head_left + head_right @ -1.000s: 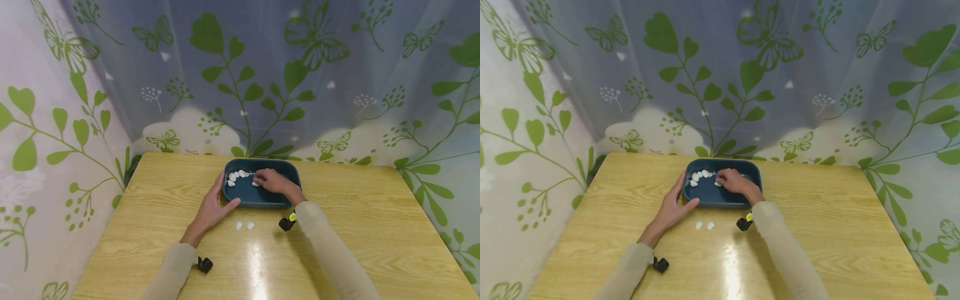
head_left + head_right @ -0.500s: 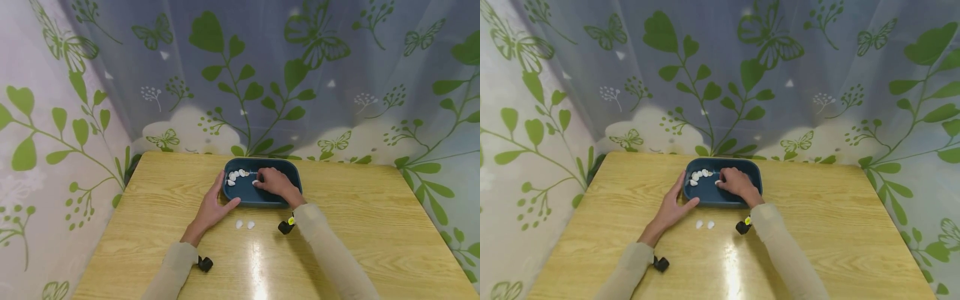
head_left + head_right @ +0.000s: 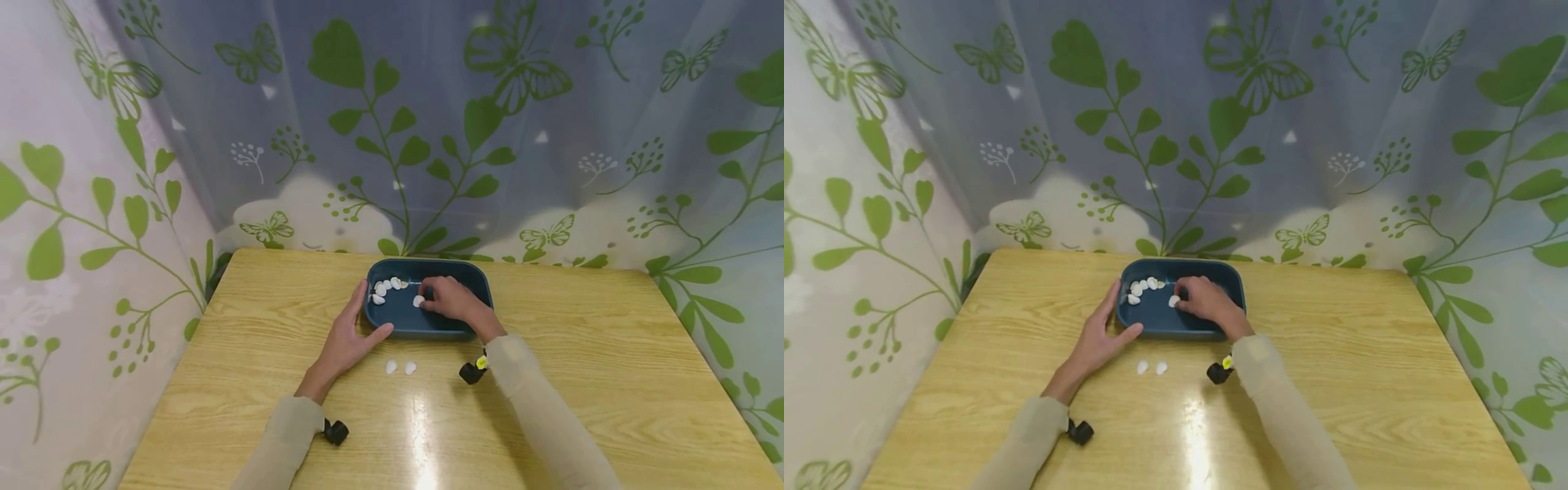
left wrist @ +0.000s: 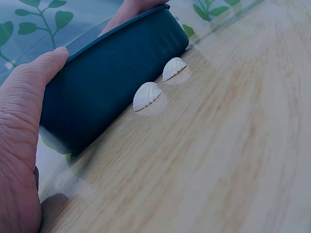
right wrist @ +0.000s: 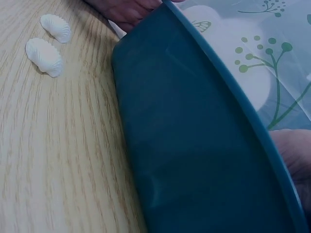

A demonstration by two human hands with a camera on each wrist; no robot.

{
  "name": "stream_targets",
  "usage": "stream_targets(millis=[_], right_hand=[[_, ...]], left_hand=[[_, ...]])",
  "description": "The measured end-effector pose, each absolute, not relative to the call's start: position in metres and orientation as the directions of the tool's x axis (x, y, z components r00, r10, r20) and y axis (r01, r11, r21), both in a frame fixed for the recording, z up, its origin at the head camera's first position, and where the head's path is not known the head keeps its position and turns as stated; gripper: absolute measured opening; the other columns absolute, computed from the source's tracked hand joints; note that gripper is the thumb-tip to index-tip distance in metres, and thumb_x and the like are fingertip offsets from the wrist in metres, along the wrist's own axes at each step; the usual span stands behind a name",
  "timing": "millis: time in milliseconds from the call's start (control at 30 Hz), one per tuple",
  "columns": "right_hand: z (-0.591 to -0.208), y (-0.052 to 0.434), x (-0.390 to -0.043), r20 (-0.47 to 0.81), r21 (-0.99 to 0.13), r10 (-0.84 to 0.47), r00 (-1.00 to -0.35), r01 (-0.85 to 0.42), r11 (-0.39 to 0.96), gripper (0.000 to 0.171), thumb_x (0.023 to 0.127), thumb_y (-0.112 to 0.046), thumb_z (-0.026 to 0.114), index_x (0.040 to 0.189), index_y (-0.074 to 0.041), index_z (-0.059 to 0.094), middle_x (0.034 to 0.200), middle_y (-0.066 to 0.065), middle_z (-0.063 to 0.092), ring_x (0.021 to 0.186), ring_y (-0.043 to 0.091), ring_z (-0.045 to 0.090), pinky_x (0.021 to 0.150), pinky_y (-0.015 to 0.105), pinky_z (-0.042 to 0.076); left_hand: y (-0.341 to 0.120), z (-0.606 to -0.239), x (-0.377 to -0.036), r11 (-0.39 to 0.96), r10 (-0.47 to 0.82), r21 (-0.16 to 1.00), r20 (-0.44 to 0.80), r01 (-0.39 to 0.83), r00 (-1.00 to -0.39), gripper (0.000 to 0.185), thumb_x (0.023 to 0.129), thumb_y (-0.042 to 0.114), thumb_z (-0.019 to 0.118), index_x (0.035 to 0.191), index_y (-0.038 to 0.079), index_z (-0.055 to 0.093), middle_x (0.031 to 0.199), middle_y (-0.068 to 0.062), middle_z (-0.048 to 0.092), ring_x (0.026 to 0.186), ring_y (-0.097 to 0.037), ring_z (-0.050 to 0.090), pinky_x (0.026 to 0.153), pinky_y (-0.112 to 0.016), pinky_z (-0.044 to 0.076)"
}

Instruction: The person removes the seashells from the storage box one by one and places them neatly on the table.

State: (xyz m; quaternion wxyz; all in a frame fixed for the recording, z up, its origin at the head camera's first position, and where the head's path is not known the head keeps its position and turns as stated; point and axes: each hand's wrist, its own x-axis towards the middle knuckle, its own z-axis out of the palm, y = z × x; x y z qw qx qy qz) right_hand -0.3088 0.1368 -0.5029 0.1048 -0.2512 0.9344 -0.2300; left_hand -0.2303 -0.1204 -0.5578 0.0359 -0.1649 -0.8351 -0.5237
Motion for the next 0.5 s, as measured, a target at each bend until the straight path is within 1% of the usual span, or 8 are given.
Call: stream_targets(millis=[233,333,500], right_hand=[[-0.5087,0.1391,-0.3104,-0.064,-0.527,-0.536,-0.842,-0.428,0.735,0.017,0.092,-0.019,0.069,0.105,-0.009,0.066,0.061,0.0,0.053,0.051,0.013,0.048,0.051,0.028,0.04],[-0.5109,0.1391,-0.3113,-0.073,-0.537,-0.533,-0.843,-0.417,0.734,0.017,0.091,-0.018,0.068,0.106,-0.009,0.065,0.061,0.0,0.053,0.051,0.013,0.047,0.052,0.027,0.04],[-0.5116,0.1388,-0.3128,-0.071,-0.532,-0.528,-0.846,-0.416,0.738,0.019,0.091,-0.02,0.069,0.107,-0.009,0.065,0.062,0.0,0.053,0.052,0.013,0.048,0.052,0.027,0.04]], left_hand=[[-0.1203,-0.5602,-0.231,0.404,0.237,0.86,0.232,0.312,-0.944,0.097,0.085,0.057,0.068,0.155,0.041,0.003,0.164,0.009,0.008,0.148,-0.007,0.011,0.118,-0.043,0.024],[-0.1199,-0.5598,-0.2305,0.406,0.234,0.859,0.233,0.312,-0.944,0.097,0.085,0.057,0.068,0.155,0.041,0.003,0.164,0.009,0.008,0.148,-0.007,0.011,0.118,-0.043,0.023],[-0.119,-0.5578,-0.2298,0.407,0.228,0.857,0.239,0.315,-0.944,0.098,0.084,0.058,0.068,0.155,0.041,0.004,0.164,0.003,0.01,0.148,-0.009,0.011,0.118,-0.044,0.023]])
